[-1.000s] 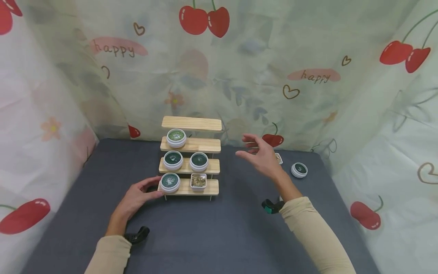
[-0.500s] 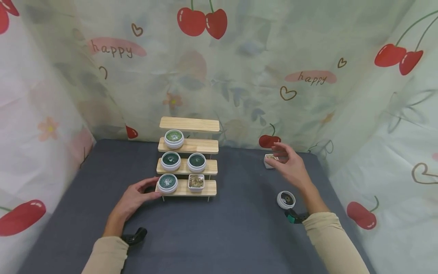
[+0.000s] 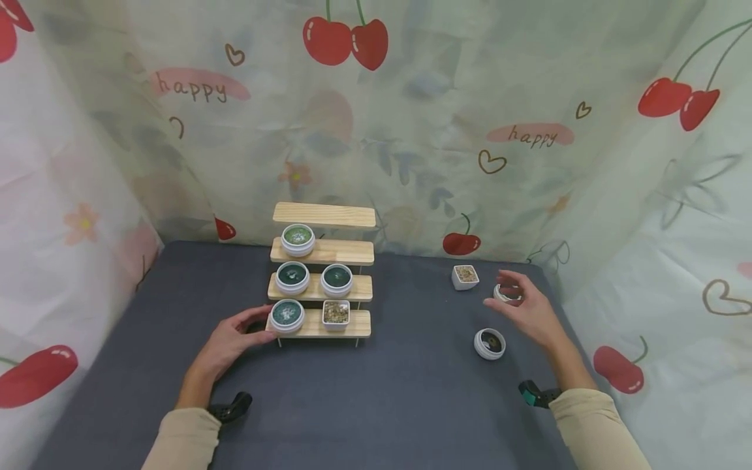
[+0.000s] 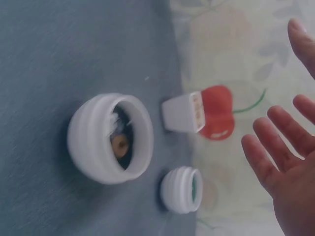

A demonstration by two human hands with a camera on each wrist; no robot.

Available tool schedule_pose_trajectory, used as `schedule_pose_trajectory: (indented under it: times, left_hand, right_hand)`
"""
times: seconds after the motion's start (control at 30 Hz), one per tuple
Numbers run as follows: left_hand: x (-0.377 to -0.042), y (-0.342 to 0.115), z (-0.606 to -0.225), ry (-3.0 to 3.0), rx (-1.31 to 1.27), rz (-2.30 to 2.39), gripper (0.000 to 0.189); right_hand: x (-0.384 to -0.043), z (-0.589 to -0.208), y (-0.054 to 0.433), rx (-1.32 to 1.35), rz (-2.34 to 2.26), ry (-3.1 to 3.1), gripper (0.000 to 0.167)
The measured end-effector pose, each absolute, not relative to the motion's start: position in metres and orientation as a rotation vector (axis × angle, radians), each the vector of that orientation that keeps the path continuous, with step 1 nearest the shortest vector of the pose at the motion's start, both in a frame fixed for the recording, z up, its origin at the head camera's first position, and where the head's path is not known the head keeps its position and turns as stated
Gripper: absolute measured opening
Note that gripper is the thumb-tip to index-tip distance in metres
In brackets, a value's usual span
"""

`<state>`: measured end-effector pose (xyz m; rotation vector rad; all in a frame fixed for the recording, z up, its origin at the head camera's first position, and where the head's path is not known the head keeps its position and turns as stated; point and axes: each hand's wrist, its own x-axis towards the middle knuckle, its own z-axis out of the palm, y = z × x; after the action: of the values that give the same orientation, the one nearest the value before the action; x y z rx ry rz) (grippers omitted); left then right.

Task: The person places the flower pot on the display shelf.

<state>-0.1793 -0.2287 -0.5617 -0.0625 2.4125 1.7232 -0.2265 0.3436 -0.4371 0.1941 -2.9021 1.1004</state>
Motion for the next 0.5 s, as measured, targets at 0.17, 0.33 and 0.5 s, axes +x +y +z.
schedule_pose_trajectory:
  times: [0.17,0.33,0.5]
  left_hand:
    - [-0.179,-0.229,-0.561,2.415,-0.055,1.734,0.080]
    - [-0.178,-0.229,-0.562,2.419,-0.062,1.728,0.081]
    - [-0.178,-0.229,-0.562,2.409,-0.066,1.735,0.081]
  right_hand:
    - [-0.221,-0.447,0.353,0.232,1.079,-2.988,0.087]
    - [-0.219,-0.460,0.359,0.243,1.151,-3.009,0.089]
    - [-0.214,-0.482,0.364,0.171,1.214,-3.022,0.087]
